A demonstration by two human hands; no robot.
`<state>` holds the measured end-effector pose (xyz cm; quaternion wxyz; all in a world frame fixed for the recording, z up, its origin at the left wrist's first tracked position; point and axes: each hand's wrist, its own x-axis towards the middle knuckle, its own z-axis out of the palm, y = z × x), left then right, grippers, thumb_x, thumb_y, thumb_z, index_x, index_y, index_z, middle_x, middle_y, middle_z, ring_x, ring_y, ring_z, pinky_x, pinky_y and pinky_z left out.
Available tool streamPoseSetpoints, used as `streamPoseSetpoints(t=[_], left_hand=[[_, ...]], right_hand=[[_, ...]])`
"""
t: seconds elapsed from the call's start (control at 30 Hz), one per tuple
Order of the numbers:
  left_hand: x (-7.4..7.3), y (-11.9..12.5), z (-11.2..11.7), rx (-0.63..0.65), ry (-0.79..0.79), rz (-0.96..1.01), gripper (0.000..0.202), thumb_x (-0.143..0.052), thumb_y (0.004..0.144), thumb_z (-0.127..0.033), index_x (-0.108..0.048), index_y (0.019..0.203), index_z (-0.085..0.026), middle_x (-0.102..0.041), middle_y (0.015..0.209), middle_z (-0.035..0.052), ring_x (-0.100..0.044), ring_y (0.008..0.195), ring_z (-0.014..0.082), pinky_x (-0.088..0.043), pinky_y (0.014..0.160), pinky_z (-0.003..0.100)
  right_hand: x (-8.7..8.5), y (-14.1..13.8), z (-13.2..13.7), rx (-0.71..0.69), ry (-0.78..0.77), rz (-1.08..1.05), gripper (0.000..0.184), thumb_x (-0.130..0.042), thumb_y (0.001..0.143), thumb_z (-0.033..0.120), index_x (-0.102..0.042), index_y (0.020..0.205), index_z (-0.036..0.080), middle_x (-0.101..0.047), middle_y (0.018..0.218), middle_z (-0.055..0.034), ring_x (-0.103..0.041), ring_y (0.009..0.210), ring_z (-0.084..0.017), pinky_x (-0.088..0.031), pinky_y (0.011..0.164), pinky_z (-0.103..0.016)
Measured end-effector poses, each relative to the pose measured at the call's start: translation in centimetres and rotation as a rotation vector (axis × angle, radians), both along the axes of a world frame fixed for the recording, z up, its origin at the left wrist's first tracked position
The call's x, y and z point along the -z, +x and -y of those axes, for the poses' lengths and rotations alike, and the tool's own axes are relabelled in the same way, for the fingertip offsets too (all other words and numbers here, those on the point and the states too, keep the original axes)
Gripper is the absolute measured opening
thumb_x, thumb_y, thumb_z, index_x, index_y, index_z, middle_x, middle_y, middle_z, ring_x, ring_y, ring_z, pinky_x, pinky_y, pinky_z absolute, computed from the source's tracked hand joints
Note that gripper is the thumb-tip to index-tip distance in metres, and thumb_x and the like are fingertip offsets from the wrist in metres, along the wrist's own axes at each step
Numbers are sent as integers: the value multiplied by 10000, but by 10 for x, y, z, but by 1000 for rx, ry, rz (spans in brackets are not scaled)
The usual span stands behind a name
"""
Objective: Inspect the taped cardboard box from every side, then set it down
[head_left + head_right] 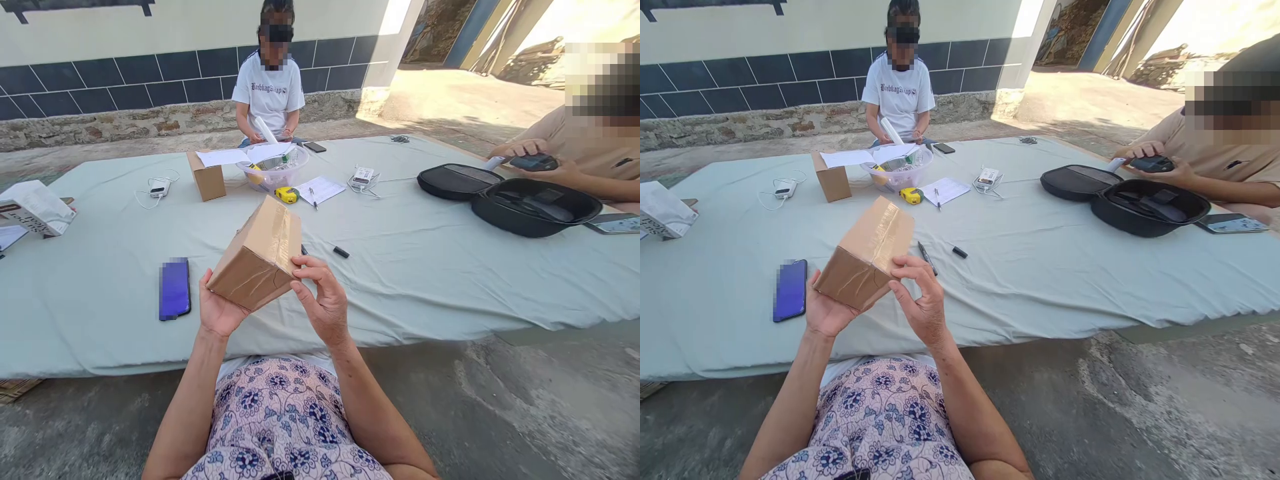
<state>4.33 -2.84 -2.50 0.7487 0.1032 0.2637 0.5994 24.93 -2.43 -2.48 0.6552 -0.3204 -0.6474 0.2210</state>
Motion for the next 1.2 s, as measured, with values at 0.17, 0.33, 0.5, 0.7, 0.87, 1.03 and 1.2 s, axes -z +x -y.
streamPoseSetpoints(t=[0.17, 0.33, 0.5, 0.7, 0.87, 1.03, 1.2], left_hand=[[2, -3, 0, -175, 68, -104, 508, -711, 786, -485, -704, 1240, -257, -776, 1104, 62, -716, 972, 278, -583, 748, 389], [6, -11, -1, -233, 129, -183, 531, -743, 726, -455, -719, 1213, -245, -785, 1109, 48, -722, 964, 260, -564, 705, 335], [13, -15, -4, -213, 122, -272, 513, -765, 673, -436, -745, 1130, -204, -792, 1108, 71, -713, 1096, 293, -584, 848, 351], [15, -32, 3, -66, 137, -441, 512, -813, 523, -437, -774, 954, -164, -801, 1050, 138, -654, 1236, 450, -599, 955, 473], [24, -57, 11, 3, 108, -390, 546, -803, 494, -360, -772, 1002, -164, -791, 833, 122, -673, 1200, 489, -602, 972, 536], [36, -60, 11, 27, 26, -315, 520, -790, 602, -387, -751, 1061, -144, -804, 880, 131, -707, 1156, 456, -618, 946, 515], [38, -48, 9, 14, -65, -343, 428, -742, 760, -517, -746, 1038, -192, -821, 948, 67, -732, 1126, 407, -627, 907, 466]], right_hand=[[-3, 3, 0, 84, -48, 74, 161, -666, 962, 421, -655, 984, 261, -723, 1055, -76, -690, 1062, -260, -558, 972, -469], [-8, 4, 5, 91, -3, 152, 384, -652, 952, 567, -631, 1192, 267, -684, 1224, -125, -646, 1204, -303, -527, 1056, -521], [-7, 2, 9, 95, 41, 271, 803, -697, 845, 717, -464, 1487, 294, -484, 1547, -175, -467, 1465, -382, -404, 1200, -631], [-10, 15, 7, 140, 43, 344, 1027, -760, 791, 711, -265, 1622, 367, -227, 1726, -136, -261, 1591, -415, -315, 1241, -687], [-19, 29, 9, 162, -59, 206, 939, -679, 846, 739, -337, 1602, 299, -448, 1628, -153, -422, 1520, -363, -385, 1234, -587], [-19, 27, 4, 120, -239, -3, 502, -592, 968, 611, -659, 1317, 256, -739, 1295, -91, -687, 1209, -281, -538, 1083, -446], [-13, 33, -6, 168, -329, -8, 387, -620, 962, 511, -706, 1240, 255, -756, 1269, -62, -691, 1168, -265, -541, 1060, -440]])
